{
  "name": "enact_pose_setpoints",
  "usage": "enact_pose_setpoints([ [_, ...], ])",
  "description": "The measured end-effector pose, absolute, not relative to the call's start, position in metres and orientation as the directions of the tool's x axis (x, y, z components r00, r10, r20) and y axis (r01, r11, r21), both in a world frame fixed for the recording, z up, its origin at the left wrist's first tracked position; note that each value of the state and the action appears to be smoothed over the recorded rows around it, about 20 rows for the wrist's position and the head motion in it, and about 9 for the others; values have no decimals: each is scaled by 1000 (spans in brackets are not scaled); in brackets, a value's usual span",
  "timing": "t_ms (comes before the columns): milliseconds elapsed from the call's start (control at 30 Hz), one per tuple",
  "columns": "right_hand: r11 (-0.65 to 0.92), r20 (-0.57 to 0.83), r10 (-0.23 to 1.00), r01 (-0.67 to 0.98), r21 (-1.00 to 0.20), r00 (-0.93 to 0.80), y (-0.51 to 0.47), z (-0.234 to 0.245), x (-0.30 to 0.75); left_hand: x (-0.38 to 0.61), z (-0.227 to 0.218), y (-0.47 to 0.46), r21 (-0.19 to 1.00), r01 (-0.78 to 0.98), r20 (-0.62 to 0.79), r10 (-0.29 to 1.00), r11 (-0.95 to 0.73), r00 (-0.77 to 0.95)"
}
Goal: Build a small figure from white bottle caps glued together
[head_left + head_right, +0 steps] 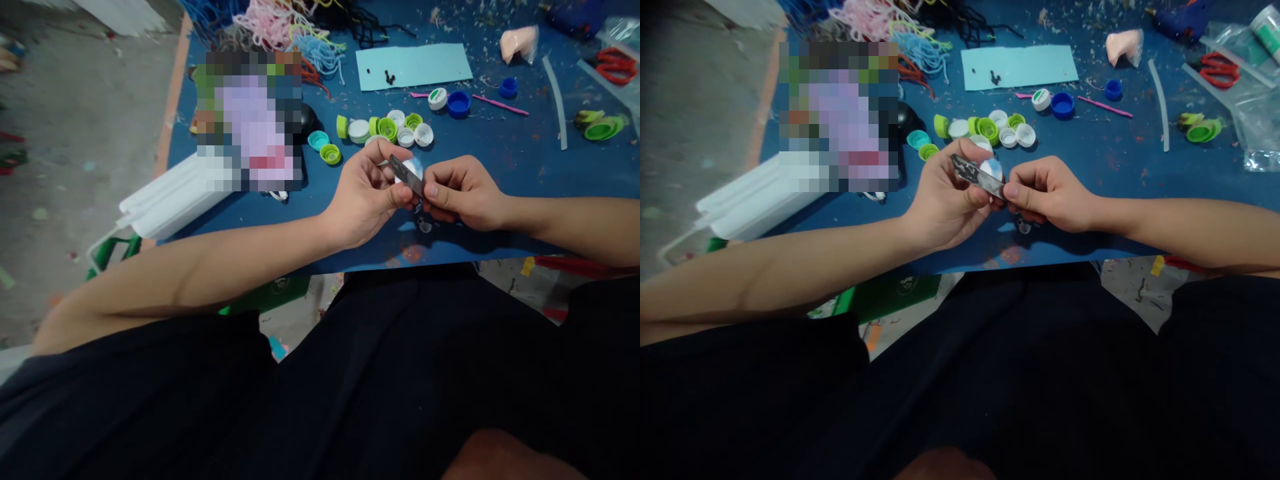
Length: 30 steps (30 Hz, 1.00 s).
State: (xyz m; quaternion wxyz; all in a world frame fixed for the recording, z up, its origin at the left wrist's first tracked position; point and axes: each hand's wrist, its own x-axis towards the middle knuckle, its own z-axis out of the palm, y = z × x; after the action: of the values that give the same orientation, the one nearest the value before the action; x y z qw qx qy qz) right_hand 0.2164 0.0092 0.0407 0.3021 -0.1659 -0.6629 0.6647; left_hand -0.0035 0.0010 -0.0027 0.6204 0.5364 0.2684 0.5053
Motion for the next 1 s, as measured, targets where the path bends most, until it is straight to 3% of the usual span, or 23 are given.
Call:
enact_pose_setpoints([
  [233, 111, 175, 648, -136, -984, -742, 9, 38, 219, -6, -10, 7, 936, -315, 259, 912, -156, 318],
  [500, 233, 204, 781, -28, -972, -590, 2, 40, 218, -4, -6, 2, 940, -277, 284, 906, -198, 314],
  [767, 98, 192, 603, -167, -981, -774, 11, 35, 221, -2, -14, 8, 937, -303, 266, 919, -175, 292],
  [1000, 78, 191, 616, -182, -980, -764, 11, 37, 220, 0, -12, 7, 933, -313, 281, 904, -179, 322],
])
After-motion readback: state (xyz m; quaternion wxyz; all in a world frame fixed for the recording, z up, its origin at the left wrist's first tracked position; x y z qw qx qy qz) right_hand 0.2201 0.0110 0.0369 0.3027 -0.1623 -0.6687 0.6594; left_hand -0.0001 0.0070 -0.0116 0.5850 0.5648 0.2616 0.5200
